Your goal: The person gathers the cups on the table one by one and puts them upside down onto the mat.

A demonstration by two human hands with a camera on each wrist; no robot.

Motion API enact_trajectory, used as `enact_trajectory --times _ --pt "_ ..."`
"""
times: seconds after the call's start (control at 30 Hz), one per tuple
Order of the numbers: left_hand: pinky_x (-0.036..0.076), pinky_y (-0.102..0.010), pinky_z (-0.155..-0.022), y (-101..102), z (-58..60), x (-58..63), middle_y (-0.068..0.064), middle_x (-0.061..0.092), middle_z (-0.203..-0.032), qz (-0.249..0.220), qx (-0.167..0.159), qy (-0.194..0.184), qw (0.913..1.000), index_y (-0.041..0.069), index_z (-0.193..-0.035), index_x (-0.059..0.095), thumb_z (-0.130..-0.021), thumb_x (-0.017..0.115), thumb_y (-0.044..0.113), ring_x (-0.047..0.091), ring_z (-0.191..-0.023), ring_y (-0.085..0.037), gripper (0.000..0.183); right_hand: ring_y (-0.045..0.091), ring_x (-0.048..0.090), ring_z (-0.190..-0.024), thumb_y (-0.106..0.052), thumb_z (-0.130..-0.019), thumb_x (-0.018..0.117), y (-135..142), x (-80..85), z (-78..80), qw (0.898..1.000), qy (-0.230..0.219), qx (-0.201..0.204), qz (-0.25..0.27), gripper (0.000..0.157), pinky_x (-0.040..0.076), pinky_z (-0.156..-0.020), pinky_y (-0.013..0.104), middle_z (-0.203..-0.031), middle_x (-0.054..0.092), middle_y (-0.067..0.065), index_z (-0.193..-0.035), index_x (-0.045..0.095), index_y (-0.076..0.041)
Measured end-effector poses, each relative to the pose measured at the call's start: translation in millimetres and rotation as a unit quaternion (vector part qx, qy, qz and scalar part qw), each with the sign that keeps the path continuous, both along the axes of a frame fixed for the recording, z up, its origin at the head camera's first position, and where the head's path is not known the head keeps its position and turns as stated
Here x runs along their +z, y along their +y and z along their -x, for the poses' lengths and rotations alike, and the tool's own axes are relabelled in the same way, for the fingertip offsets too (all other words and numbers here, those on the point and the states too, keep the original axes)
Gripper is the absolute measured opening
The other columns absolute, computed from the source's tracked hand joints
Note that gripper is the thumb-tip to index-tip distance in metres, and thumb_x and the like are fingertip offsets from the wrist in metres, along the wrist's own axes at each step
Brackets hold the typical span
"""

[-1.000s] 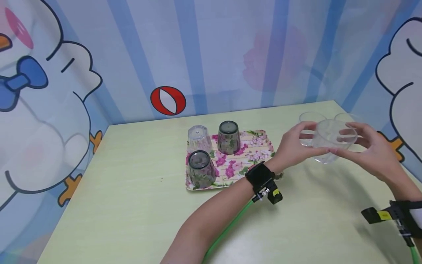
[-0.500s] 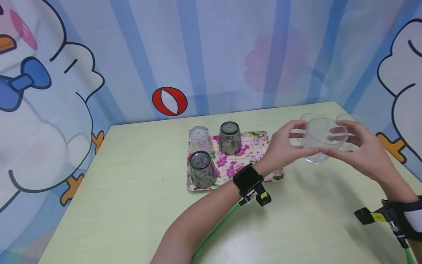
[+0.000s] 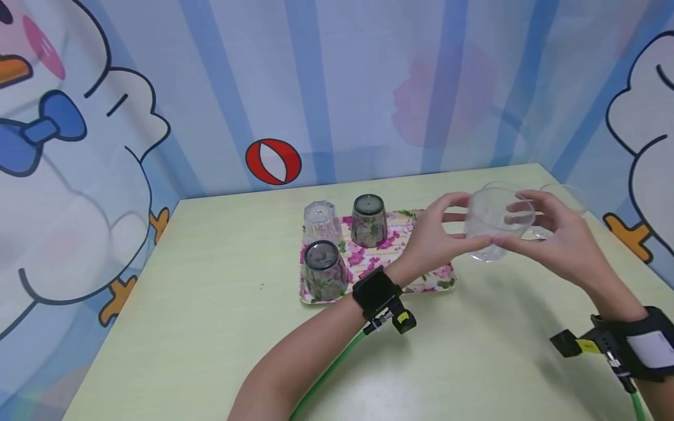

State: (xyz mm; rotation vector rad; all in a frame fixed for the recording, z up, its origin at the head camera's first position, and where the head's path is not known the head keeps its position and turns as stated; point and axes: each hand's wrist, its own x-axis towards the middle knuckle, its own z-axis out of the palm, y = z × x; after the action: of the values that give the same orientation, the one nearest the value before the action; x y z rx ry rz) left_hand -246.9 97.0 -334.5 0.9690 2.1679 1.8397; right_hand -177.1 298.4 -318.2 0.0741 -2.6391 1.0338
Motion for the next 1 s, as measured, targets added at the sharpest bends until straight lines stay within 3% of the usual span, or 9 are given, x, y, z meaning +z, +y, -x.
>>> enact_trajectory --times 0.07,0.13,0.17,0.2,0.27,0.37,1.0 --pt "0.058 -0.015 -0.078 -5.3 -0.2 0.7 -0.002 0.052 -0.136 0.002 0.001 0.002 1.0 0.021 -0.137 0.046 -0.079 0.079 0.017 0.061 -0.116 -0.015 0.067 0.039 0.052 -0.117 -0.026 -0.08 0.078 -4.9 1.3 0.7 1.0 -0.003 0.005 0.004 0.082 0.055 -0.083 0.024 -0.133 0.054 0.021 -0.146 0.034 -0.01" --pt "0.058 -0.015 -0.079 -9.9 0.0 1.2 -0.003 0.052 -0.135 0.004 0.004 0.008 1.0 0.02 -0.137 0.046 -0.079 0.078 0.018 0.061 -0.117 -0.016 0.066 0.039 0.051 -0.118 -0.027 -0.08 0.078 -9.4 2.9 1.2 1.0 -0.007 0.01 0.01 0.082 0.055 -0.088 0.048 -0.134 0.053 0.02 -0.147 0.033 -0.011" --pt "0.058 -0.016 -0.079 -12.0 0.1 1.6 -0.003 0.052 -0.136 0.004 0.004 0.009 0.9999 0.02 -0.137 0.046 -0.079 0.078 0.018 0.061 -0.117 -0.016 0.066 0.038 0.051 -0.118 -0.027 -0.08 0.078 -11.6 3.7 1.8 1.0 -0.008 0.01 0.01 0.082 0.055 -0.088 0.049 -0.134 0.053 0.019 -0.147 0.033 -0.012" --pt "0.058 -0.016 -0.08 -14.1 0.3 2.0 -0.003 0.052 -0.135 0.004 0.006 0.011 0.9999 0.02 -0.137 0.046 -0.079 0.078 0.018 0.061 -0.117 -0.017 0.066 0.037 0.051 -0.118 -0.027 -0.08 0.078 -13.6 4.6 2.2 1.0 -0.009 0.012 0.013 0.082 0.055 -0.088 0.049 -0.134 0.053 0.019 -0.147 0.033 -0.012" --pt "0.058 -0.016 -0.08 -18.1 0.6 2.4 -0.003 0.052 -0.135 0.005 0.011 0.017 0.9998 0.02 -0.138 0.045 -0.08 0.078 0.018 0.061 -0.117 -0.017 0.066 0.036 0.052 -0.117 -0.028 -0.079 0.079 -17.5 6.2 3.6 1.0 -0.009 0.015 0.013 0.081 0.055 -0.083 0.026 -0.134 0.054 0.018 -0.146 0.034 -0.013" --pt "0.058 -0.016 -0.08 -23.8 0.8 2.7 -0.005 0.053 -0.135 0.007 0.024 0.027 0.9993 0.018 -0.138 0.046 -0.079 0.078 0.018 0.062 -0.115 -0.018 0.067 0.033 0.054 -0.115 -0.028 -0.078 0.079 -23.5 7.8 6.4 1.0 -0.004 0.021 0.011 0.08 0.04 -0.071 0.002 -0.133 0.055 0.016 -0.145 0.037 -0.014" --pt "0.059 -0.019 -0.081 -58.5 -0.7 6.6 -0.003 0.052 -0.135 -0.007 0.071 0.005 0.9975 0.02 -0.136 0.047 -0.077 0.081 0.017 0.059 -0.116 -0.019 0.068 0.031 0.057 -0.116 -0.029 -0.079 0.079 -56.8 13.9 19.1 0.997 -0.004 0.071 0.036 0.079 0.047 -0.069 0.006 -0.132 0.057 0.013 -0.145 0.037 -0.016"
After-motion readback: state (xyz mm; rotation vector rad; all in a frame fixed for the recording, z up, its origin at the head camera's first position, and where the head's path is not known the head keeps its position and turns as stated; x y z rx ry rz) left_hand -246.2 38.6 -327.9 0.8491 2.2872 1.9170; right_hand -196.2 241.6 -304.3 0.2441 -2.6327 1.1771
